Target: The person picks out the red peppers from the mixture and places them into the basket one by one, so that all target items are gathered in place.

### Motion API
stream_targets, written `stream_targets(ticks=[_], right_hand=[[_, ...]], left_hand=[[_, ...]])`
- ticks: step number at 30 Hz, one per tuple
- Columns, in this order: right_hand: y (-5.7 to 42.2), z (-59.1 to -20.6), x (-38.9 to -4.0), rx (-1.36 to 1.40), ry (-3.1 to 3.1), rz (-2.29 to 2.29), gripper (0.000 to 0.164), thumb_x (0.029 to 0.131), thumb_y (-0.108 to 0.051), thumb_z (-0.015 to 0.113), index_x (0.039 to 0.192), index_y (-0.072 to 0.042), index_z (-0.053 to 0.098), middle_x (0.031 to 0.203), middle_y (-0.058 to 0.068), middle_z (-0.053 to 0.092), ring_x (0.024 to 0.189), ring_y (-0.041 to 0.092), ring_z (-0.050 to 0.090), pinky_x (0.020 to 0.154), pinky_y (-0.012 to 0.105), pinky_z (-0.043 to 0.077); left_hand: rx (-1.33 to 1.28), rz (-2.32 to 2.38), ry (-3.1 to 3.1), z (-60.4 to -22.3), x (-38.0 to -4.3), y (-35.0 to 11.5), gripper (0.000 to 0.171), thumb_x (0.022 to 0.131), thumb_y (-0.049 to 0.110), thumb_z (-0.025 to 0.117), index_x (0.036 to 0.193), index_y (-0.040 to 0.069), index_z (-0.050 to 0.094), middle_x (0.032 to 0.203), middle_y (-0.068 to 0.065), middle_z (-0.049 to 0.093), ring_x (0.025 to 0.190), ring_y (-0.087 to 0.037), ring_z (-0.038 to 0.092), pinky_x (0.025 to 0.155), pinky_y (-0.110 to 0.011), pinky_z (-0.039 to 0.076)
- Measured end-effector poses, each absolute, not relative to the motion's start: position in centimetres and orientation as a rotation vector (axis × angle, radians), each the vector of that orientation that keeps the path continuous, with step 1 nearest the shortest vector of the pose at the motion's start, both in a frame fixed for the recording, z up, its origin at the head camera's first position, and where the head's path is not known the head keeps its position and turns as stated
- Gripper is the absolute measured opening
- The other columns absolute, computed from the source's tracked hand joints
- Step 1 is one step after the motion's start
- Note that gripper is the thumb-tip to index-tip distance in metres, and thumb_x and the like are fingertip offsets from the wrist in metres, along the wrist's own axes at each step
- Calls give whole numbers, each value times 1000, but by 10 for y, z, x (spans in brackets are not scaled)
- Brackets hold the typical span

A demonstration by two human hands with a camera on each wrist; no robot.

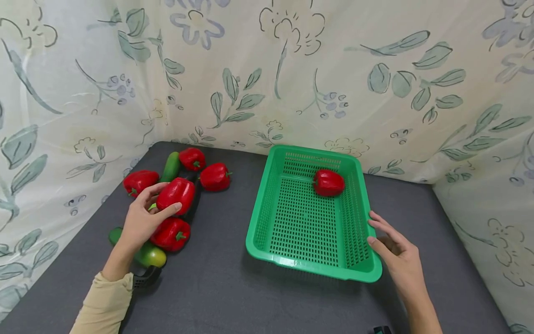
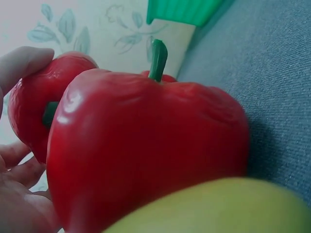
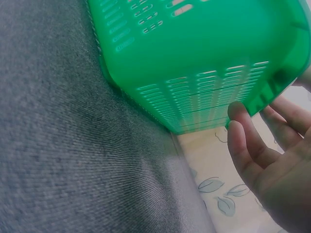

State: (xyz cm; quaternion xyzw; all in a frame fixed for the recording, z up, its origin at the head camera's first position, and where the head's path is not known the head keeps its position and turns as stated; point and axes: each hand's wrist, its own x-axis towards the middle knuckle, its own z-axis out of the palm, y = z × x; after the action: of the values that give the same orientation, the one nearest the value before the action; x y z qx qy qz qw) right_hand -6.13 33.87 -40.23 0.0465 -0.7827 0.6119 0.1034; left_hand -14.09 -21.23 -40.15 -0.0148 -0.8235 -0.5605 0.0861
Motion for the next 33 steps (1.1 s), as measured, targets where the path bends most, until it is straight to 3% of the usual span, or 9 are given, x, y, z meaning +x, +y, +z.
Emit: stream_targets(ticks=[15,33], right_hand=[[337,-400,-62,121,-2327,1759,44,96,0,61,139,4,51,150,5,44,105,14,60,81,17,48],[338,-404,-62,120,-2324,1777,45,96,-1,62,139,3,51,150,4,44,107,15,59,83,17,48]], left_hand=[[-164,-1777,-2442,-399,-140,-204,67,86,26,77,145,21,45,133,-4,52,110,-24,54,80,-26,53],[-314,-1914,-2272,-402,-137,-188,69,84,11,78,144,13,45,141,-1,47,120,-23,49,82,-28,54]])
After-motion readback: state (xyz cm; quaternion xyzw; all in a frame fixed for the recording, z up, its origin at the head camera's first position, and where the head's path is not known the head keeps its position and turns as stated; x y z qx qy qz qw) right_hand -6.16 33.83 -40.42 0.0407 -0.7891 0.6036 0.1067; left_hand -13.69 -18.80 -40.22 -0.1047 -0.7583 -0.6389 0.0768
